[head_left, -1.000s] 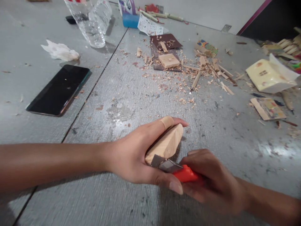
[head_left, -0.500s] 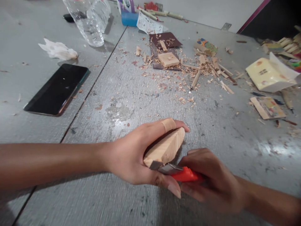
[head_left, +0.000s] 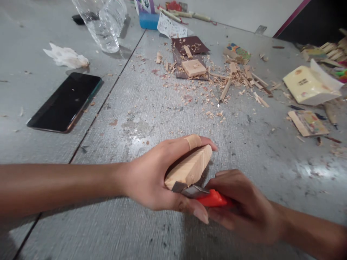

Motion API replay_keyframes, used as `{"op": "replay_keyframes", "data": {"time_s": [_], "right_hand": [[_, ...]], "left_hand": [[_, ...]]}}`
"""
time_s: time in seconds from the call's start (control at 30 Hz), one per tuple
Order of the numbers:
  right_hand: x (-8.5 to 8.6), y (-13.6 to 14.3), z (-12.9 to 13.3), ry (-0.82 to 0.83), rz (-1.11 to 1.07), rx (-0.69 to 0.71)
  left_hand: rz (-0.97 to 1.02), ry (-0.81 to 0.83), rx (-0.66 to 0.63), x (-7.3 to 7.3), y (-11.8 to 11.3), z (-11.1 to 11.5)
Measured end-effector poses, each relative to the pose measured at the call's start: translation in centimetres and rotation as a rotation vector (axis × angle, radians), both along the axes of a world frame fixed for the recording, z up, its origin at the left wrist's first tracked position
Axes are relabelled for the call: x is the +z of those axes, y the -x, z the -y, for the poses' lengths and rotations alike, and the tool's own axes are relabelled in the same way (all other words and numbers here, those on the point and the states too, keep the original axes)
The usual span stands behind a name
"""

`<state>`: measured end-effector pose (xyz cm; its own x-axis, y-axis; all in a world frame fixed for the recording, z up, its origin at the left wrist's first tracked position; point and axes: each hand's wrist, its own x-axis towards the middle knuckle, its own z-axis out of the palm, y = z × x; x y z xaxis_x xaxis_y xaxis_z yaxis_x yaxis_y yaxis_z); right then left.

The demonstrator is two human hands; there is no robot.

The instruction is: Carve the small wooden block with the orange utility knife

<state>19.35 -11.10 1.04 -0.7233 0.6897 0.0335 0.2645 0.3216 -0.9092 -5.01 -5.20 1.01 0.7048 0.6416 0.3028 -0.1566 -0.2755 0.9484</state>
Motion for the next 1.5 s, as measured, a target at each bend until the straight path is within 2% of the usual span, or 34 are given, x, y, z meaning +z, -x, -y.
{"op": "replay_keyframes", "data": {"time_s": [0.4,1.03,1.33,1.5], "right_hand": [[0.04,-0.20,0.33,-0.017,0.034,-0.001],[-0.30,-0.16,0.25,-0.071,0.010,-0.005],[-0.08,-0.19,0.33,-0.051,0.030,-0.004],[-0.11,-0.15,0.23,-0.096,0.044,-0.011]], "left_hand": [[-0.075,0.026,-0.063,0.37,0.11,-0.12],[-0.107,0.052,-0.071,0.62,0.19,-0.12],[-0.081,0.057,-0.071,0.09,0.15,-0.13],[-0.082,0.060,-0.080,0.05,0.12,-0.21]]}}
